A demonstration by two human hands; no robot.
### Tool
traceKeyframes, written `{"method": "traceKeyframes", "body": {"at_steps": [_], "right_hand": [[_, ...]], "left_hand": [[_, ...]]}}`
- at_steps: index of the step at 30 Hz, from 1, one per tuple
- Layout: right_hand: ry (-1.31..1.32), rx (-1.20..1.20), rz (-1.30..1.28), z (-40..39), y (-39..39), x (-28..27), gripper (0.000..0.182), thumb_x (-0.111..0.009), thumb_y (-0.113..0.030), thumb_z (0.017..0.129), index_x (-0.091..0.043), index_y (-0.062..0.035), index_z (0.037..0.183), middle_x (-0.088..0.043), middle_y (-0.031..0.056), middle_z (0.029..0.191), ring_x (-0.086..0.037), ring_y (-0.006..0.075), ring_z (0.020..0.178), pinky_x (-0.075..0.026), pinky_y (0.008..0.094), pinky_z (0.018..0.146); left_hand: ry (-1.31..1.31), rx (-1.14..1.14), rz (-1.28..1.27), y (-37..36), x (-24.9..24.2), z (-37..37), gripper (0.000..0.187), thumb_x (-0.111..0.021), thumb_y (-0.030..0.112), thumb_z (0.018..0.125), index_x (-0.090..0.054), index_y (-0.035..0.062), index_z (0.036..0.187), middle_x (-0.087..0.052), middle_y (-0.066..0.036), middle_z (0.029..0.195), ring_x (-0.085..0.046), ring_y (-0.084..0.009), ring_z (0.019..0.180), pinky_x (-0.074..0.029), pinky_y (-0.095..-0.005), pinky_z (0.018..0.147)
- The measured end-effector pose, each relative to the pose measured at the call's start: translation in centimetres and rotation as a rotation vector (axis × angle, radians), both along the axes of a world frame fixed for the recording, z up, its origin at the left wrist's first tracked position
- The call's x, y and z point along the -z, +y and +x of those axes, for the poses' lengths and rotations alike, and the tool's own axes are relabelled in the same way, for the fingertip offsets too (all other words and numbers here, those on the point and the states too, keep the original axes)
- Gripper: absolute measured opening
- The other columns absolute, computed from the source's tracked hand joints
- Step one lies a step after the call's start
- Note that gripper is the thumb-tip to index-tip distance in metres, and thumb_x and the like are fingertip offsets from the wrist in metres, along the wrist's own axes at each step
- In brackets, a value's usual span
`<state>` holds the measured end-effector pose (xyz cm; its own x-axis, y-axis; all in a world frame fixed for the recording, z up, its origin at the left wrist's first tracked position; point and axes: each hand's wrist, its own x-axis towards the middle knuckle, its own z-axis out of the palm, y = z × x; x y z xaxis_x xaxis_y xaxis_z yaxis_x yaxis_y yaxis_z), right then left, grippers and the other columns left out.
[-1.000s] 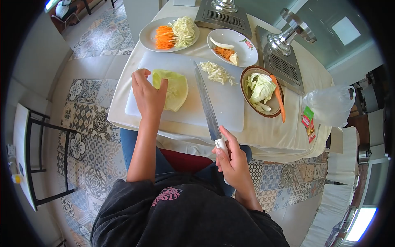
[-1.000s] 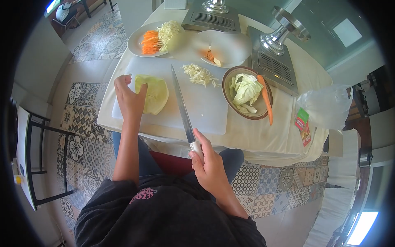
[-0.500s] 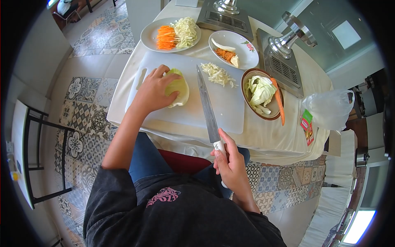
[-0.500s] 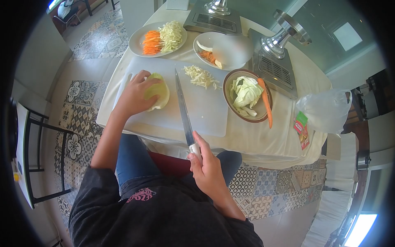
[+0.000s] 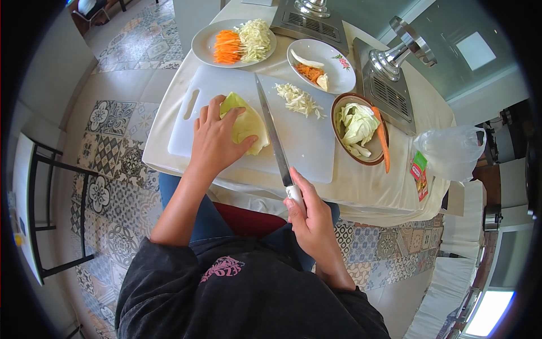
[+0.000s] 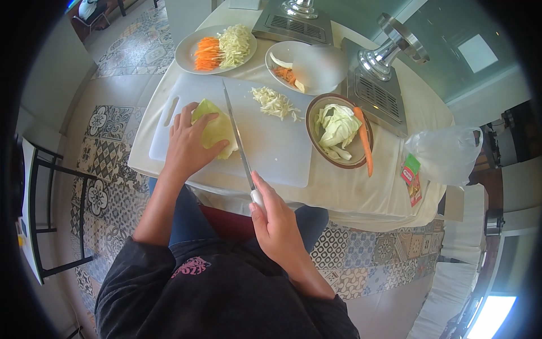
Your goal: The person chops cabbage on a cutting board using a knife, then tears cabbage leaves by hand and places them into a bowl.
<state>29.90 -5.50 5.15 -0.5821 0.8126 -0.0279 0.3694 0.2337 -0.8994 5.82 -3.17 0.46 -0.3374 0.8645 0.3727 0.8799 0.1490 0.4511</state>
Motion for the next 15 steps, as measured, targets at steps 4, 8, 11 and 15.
{"method": "traceKeyframes", "body": {"at_steps": [4, 8, 11, 15], "right_hand": [[-0.003, -0.034, 0.146, -1.0, -0.1, 1.2, 0.050, -0.052, -0.004, 0.096, -0.040, -0.0004, 0.144, -0.055, 0.0250, 0.133, -0.055, 0.0405, 0.121, -0.045, 0.0428, 0.100], [-0.050, -0.031, 0.239, -1.3, 0.0, 2.2, 0.050, -0.052, -0.005, 0.096, -0.040, -0.0013, 0.145, -0.057, 0.0259, 0.127, -0.058, 0.0408, 0.114, -0.046, 0.0433, 0.097], [-0.060, -0.032, 0.267, -1.3, 0.0, 2.9, 0.052, -0.052, -0.005, 0.096, -0.039, -0.0026, 0.146, -0.059, 0.0257, 0.119, -0.060, 0.0403, 0.107, -0.047, 0.0438, 0.093], [-0.109, -0.027, 0.225, -1.5, -0.2, 2.7, 0.055, -0.052, -0.004, 0.095, -0.038, -0.0048, 0.148, -0.061, 0.0234, 0.107, -0.061, 0.0383, 0.096, -0.048, 0.0433, 0.086]], "left_hand": [[0.023, -0.008, 0.038, 0.0, 0.4, 0.2, 0.059, -0.084, 0.034, 0.066, -0.066, 0.0155, 0.119, -0.044, -0.014, 0.139, -0.044, -0.0337, 0.125, -0.040, -0.0462, 0.099], [0.019, -0.021, 0.026, 0.0, 0.4, 0.4, 0.062, -0.084, 0.033, 0.066, -0.064, 0.0159, 0.121, -0.044, -0.014, 0.139, -0.044, -0.0338, 0.125, -0.039, -0.0465, 0.099], [-0.013, -0.024, 0.004, 0.0, 0.3, 0.5, 0.065, -0.085, 0.033, 0.066, -0.061, 0.0177, 0.124, -0.042, -0.014, 0.141, -0.042, -0.0351, 0.127, -0.038, -0.0477, 0.102], [-0.063, -0.015, -0.017, -0.1, -0.1, 0.6, 0.067, -0.085, 0.031, 0.066, -0.059, 0.0209, 0.127, -0.040, -0.015, 0.143, -0.041, -0.0375, 0.131, -0.036, -0.0498, 0.106]]}}
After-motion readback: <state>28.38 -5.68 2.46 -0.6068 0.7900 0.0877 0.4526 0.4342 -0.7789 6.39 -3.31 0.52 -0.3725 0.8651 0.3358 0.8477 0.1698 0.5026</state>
